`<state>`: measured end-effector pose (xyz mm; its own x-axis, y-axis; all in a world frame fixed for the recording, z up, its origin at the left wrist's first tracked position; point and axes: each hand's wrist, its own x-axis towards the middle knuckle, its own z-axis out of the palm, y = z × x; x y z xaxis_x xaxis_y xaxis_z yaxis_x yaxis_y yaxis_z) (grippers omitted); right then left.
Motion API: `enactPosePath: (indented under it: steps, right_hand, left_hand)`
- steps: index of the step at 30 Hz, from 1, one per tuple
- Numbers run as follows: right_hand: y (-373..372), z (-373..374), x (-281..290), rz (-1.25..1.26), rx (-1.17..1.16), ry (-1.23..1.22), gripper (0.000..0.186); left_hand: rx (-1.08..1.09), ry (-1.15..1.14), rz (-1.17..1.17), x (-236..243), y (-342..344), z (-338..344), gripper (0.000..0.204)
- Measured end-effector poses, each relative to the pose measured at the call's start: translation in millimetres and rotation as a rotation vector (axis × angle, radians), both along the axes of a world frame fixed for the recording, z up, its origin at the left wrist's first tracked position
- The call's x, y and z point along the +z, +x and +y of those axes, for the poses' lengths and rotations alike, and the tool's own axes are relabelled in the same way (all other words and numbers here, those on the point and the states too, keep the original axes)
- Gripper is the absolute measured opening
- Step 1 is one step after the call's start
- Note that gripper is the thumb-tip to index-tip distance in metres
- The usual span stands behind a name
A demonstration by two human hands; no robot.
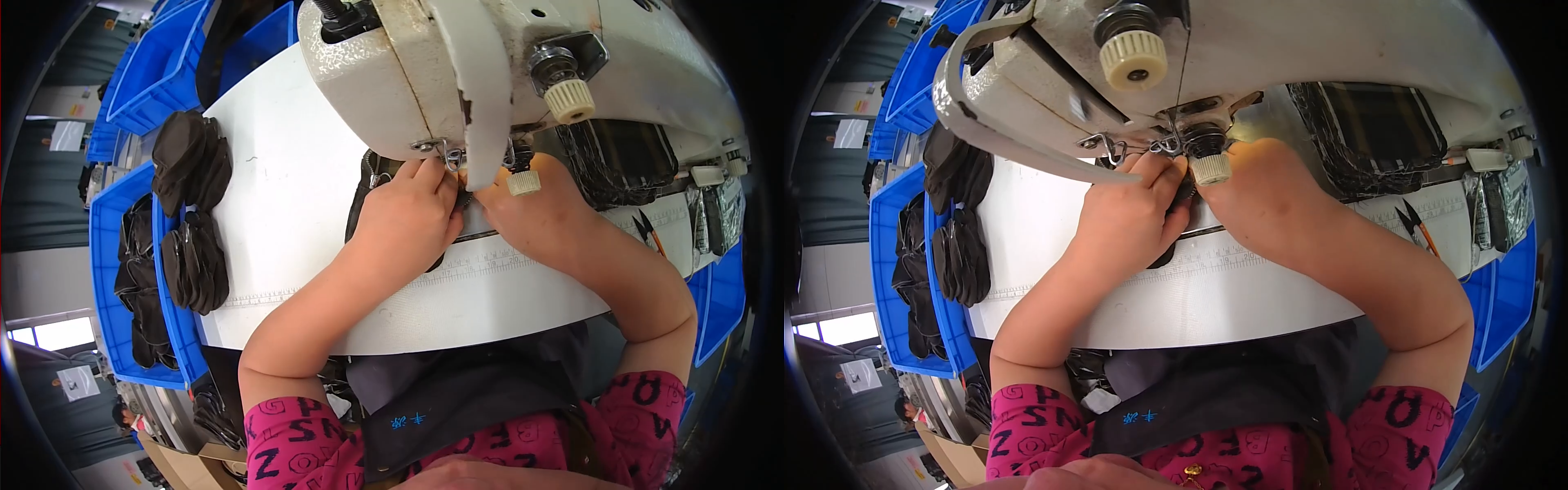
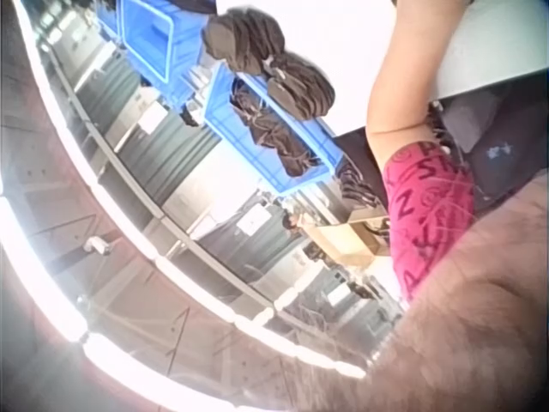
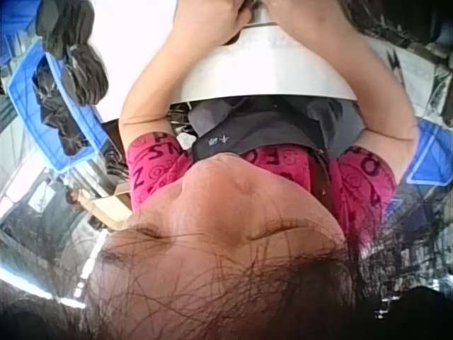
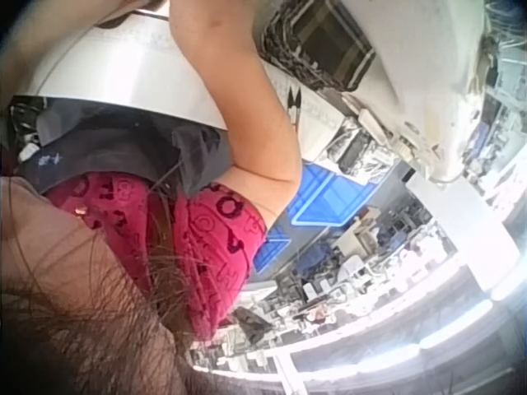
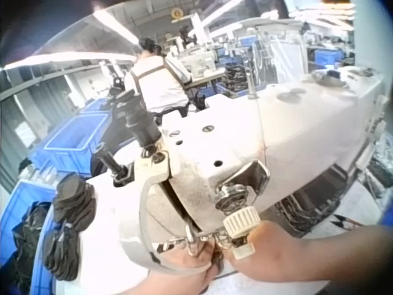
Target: Sewing small leather pieces together using an industrial sewing machine.
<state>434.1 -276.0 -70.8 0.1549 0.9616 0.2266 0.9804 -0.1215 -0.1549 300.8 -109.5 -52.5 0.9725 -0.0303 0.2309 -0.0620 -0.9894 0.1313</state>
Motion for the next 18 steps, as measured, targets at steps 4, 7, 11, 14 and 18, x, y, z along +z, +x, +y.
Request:
enactPosePath:
  steps: [4, 7, 11, 14, 18]
  right_hand:
    - [1.7, -2.0, 6.6, 0.013, 0.015, -0.018, 0.003]
    - [2.8, -5.0, 12.7, -0.043, 0.026, -0.037, 0.005]
    - [2.6, -0.9, 11.1, -0.168, 0.032, 0.055, 0.019]
    - [-0.5, 2.8, -4.4, -0.057, -0.056, -0.005, 0.025]
    - [-10.6, 9.7, -5.9, -0.193, 0.026, 0.124, 0.026]
  left_hand:
    - [0.017, -0.049, -0.011, -2.1, -1.2, 0.9, 0.041]
    - [0.054, -0.255, -0.085, -5.6, -1.5, 10.8, 0.031]
    - [0.255, -0.859, 0.233, -1.5, 1.0, 34.3, 0.032]
    - [0.202, -1.001, 0.211, 3.7, 4.9, 39.7, 0.033]
    - [0.163, -1.195, 0.211, 1.5, 6.2, 43.3, 0.035]
